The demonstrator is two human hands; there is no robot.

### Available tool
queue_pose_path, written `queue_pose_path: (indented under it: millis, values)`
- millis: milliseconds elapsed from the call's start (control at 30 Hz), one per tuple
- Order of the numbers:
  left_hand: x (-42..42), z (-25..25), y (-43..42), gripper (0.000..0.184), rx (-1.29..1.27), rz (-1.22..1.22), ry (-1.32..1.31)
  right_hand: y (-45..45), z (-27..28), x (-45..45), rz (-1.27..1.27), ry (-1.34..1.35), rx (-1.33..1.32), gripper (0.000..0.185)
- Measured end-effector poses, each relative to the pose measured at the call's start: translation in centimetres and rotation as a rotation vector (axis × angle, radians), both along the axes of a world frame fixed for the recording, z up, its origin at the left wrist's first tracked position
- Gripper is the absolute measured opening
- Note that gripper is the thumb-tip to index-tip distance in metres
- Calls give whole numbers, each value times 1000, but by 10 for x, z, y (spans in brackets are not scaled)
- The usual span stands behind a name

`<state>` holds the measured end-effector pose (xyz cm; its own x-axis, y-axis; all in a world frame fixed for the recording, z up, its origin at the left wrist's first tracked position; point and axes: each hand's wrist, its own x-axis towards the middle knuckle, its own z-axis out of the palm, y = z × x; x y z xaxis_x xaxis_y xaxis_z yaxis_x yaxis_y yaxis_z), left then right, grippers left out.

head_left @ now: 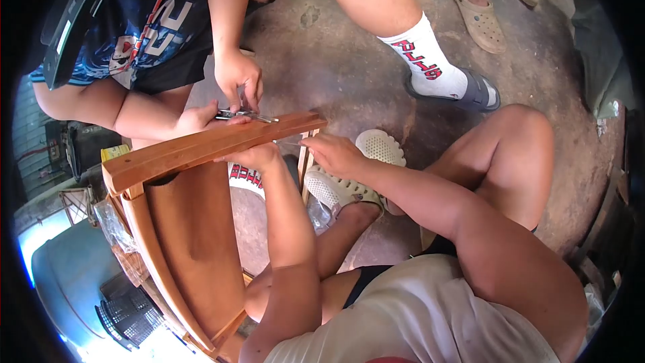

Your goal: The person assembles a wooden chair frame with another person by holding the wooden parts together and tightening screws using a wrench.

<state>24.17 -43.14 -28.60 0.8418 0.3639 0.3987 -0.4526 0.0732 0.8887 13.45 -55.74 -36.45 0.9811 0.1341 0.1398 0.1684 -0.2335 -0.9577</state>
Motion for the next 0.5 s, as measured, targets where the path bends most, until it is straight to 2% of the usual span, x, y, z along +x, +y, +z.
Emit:
queue_pose_path:
  millis: [133, 200, 400, 433, 467, 500]
  values:
    - [-1, -2, -7, 86, 11, 98, -54, -2, -2, 0, 2, -15, -3, 29]
    - [-2, -11, 0, 84, -129, -42, -43, -5, -2, 2, 18, -12, -11, 29]
    - [-4, -12, 4, 86, -136, -88, -10, -5, 15, -5, 47, 32, -35, 29]
    - [-4, -13, 13, 87, 4, -119, -11, -5, 21, -6, 52, 67, -55, 29]
    - [-6, -6, 16, 87, 5, -104, -16, -5, 24, -7, 67, 63, -55, 29]
    - [-9, 1, 21, 87, 64, -204, -2, -4, 27, -7, 54, 44, -88, 28]
